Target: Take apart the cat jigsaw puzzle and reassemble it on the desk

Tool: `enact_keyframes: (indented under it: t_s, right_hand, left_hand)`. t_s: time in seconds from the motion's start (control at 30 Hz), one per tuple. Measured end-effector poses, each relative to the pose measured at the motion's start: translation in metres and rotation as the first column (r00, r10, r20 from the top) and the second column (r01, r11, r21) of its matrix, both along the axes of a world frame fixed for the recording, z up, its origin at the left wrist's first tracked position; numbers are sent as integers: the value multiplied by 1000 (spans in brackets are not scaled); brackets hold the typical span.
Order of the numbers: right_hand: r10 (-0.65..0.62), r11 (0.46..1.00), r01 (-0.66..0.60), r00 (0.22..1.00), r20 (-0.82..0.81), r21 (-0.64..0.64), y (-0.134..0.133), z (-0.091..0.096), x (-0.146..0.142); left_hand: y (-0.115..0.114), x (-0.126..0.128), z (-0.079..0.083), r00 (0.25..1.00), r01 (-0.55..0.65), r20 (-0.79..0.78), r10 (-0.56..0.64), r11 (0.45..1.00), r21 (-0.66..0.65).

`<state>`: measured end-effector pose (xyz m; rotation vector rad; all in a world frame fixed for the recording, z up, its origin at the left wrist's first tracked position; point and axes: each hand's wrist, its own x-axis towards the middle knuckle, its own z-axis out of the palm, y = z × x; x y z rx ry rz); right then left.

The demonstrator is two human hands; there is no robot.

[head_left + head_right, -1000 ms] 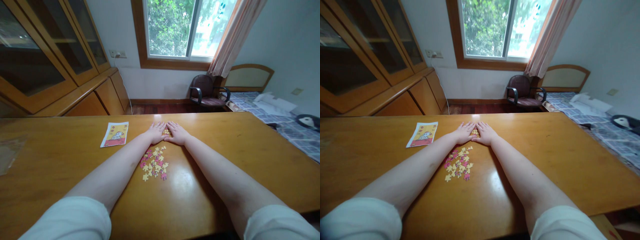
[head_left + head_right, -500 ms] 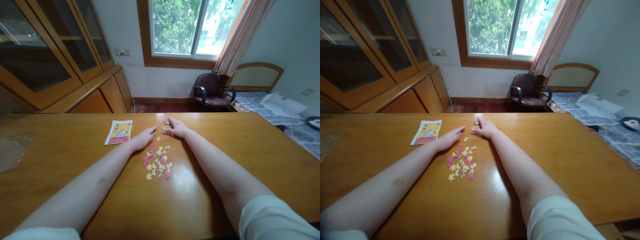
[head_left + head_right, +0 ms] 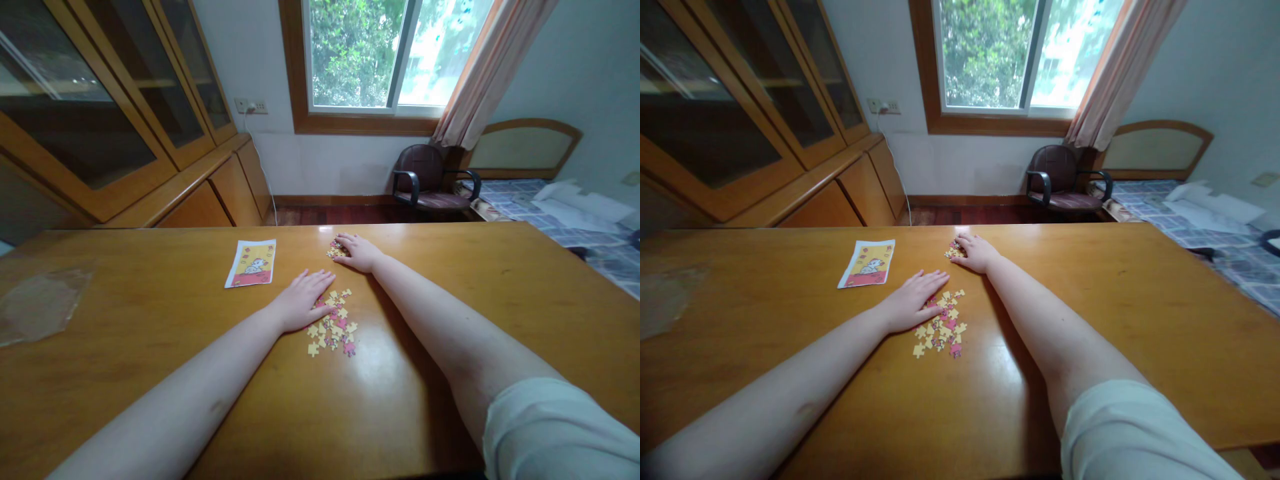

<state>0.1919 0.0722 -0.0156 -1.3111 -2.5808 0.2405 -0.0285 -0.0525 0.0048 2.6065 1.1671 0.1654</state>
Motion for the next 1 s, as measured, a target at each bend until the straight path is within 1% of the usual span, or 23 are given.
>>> enact_keyframes:
  t_s: [0.13, 0.2, 0.3, 0.4, 0.53, 0.77, 0.87, 1.0]
  right_hand:
    - [31, 999, -31, 999, 12, 25, 5, -1, -2]
    - [91, 995, -92, 996, 25, 46, 6, 0, -1]
    - [209, 976, -213, 975, 79, 47, 5, 2, -1]
    - [258, 965, -261, 952, 163, -3, 6, 4, -3]
    - [251, 968, -250, 945, 208, -34, 14, 4, -12]
    - [202, 979, -197, 963, 179, -48, 19, 6, -33]
    - [166, 986, -164, 978, 126, -29, 16, 8, -30]
    - [72, 995, -74, 997, 40, 64, 5, 7, -17]
  left_hand:
    - [0, 1, 0, 997, 40, 69, -44, 998, 57]
    - [1, 0, -1, 994, 32, 99, -38, 997, 63]
    - [4, 0, -2, 994, 47, 94, -49, 999, 23]
    - [7, 2, -1, 996, 80, 31, -79, 996, -28]
    - [9, 4, 0, 996, 88, -5, -88, 995, -51]
    - [11, 1, -4, 995, 79, 62, -75, 995, -53]
    - [12, -1, -6, 992, 83, 104, -77, 995, -54]
    - [14, -2, -6, 978, 70, 202, -52, 994, -82]
